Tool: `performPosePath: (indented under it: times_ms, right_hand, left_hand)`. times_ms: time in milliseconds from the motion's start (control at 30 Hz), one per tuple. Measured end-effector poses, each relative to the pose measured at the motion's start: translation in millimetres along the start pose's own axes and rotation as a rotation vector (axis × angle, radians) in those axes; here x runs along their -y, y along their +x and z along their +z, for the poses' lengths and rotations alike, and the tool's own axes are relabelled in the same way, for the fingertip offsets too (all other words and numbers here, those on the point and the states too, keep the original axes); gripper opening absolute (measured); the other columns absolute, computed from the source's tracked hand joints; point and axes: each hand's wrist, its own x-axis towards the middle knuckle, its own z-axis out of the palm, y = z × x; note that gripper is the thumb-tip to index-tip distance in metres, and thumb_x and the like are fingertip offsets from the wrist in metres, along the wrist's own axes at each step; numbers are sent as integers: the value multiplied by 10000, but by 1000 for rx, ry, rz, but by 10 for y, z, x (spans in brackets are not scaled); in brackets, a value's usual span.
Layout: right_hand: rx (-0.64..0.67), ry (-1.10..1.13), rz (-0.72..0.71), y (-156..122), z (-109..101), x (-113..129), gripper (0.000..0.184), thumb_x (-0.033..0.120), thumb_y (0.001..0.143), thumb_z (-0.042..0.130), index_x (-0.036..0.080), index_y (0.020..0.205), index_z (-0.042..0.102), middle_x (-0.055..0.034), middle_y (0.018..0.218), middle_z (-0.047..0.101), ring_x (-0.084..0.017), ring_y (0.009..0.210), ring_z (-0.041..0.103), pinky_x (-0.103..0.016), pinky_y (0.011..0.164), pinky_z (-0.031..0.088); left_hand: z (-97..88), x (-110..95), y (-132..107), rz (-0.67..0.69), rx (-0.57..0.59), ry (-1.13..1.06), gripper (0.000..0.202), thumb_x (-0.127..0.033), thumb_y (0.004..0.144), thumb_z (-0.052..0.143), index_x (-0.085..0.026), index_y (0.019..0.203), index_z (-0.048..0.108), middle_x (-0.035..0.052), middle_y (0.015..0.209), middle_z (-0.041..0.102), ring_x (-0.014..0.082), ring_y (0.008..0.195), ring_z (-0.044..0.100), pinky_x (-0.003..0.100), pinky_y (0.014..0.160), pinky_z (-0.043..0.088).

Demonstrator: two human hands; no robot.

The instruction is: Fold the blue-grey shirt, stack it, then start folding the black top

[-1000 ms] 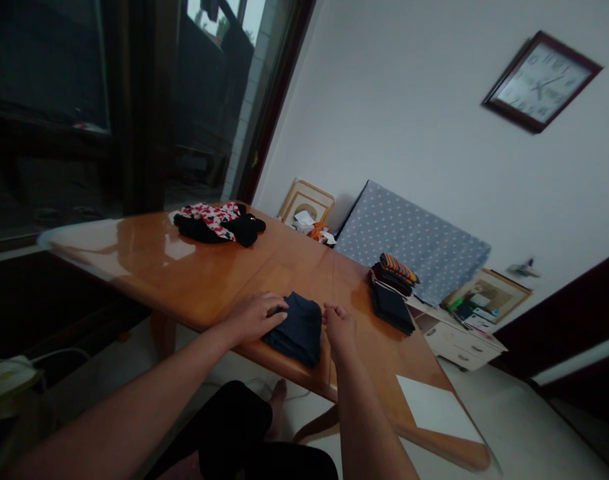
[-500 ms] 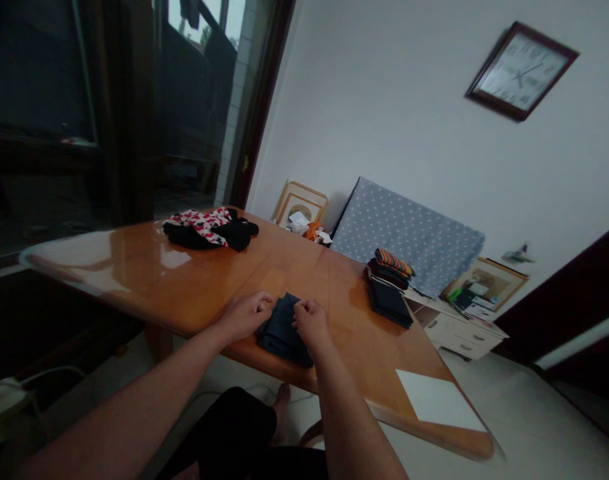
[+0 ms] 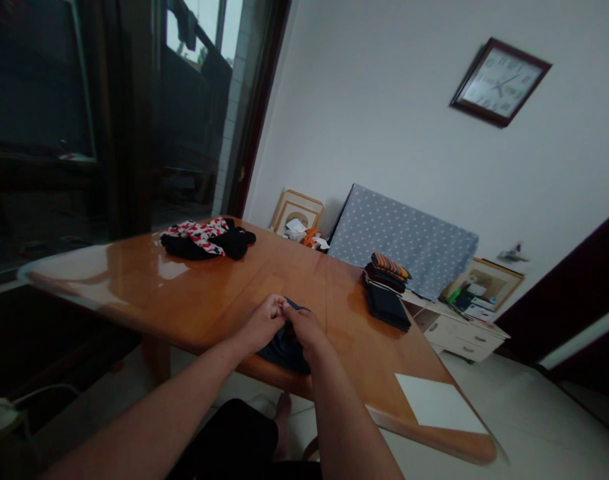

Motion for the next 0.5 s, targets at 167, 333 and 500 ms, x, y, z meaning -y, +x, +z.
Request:
performPosePath:
  times_ms: [167,333,500]
  right_hand:
    - [-8,316,26,-21,-139,-120,332,484,731,723,180,859,691,16,672,644,-109,538,500,-239,514,361]
    - [-14,497,-38,-122,-324,-193,183,297,674,715,183,805,660,7,717,668,-116,560,533,-235,526,393]
    - [-121,507,2,-303,-804,-239,133,284,712,637,192,809,635,-31,775,698,-176,670,624,-281,653,498]
  left_hand:
    - [188,-201,-28,-124,-74,-282,346,-254,825,580,-230,1123,406,22,950,654,150,864,671,294,796,515]
    - [305,-326,-7,-197,-24,-499,260,-280,861,548,-246,1059,382,19,969,628,154,968,695,331,890,525]
    - [370,-258,88,-117,17,-349,164,-352,931,462,-228,1038,449,53,1015,657,160,1019,668,344,927,510]
